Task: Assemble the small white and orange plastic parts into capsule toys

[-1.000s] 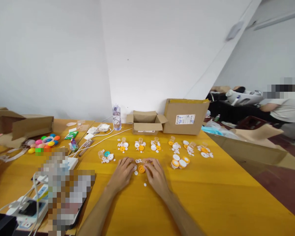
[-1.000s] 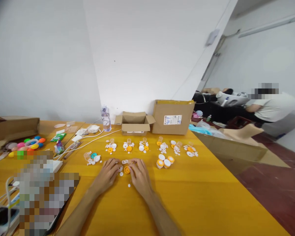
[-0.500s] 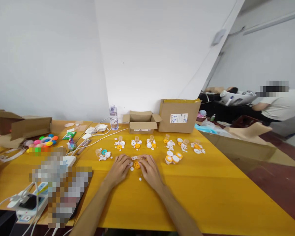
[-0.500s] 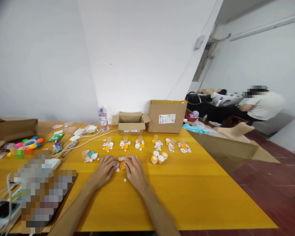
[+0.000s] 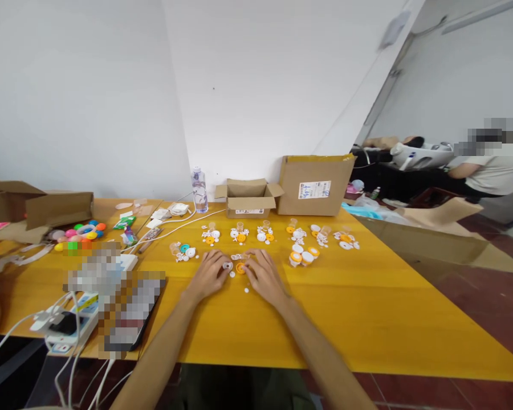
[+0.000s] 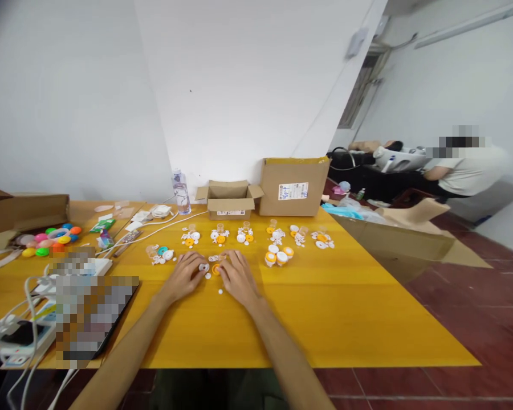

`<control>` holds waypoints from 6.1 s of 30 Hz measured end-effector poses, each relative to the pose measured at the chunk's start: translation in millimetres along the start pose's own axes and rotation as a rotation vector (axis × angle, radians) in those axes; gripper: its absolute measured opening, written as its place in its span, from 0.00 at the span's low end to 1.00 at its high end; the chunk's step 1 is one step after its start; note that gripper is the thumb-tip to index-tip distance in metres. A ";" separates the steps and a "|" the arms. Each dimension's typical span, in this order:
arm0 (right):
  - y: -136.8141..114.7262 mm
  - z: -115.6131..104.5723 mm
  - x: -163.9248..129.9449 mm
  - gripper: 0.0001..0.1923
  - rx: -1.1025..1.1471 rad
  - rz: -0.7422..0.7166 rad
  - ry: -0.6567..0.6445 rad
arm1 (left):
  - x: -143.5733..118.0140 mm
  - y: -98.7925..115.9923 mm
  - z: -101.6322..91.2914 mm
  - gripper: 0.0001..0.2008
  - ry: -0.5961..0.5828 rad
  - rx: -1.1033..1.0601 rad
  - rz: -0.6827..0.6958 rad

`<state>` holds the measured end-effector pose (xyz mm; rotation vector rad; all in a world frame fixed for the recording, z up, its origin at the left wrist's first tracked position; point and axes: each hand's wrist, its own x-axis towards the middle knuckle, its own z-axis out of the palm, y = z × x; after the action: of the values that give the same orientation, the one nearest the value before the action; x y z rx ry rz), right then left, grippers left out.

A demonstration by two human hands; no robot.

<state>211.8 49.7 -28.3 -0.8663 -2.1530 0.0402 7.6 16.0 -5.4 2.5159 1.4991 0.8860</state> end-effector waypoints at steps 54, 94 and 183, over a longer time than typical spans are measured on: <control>11.5 -8.6 6.7 0.11 -0.077 -0.020 0.064 | 5.8 0.8 -0.8 0.08 0.087 -0.025 -0.037; 6.2 -7.3 3.0 0.10 -0.155 -0.157 -0.077 | 7.1 2.7 6.8 0.04 0.024 -0.073 0.103; -10.4 -18.9 3.9 0.07 0.010 -0.080 -0.150 | 3.4 12.6 -0.4 0.07 -0.145 -0.083 0.037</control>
<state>217.2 39.5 -9.7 -0.7923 -2.3233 0.0778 18.4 12.1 0.9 2.4965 1.3482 0.7363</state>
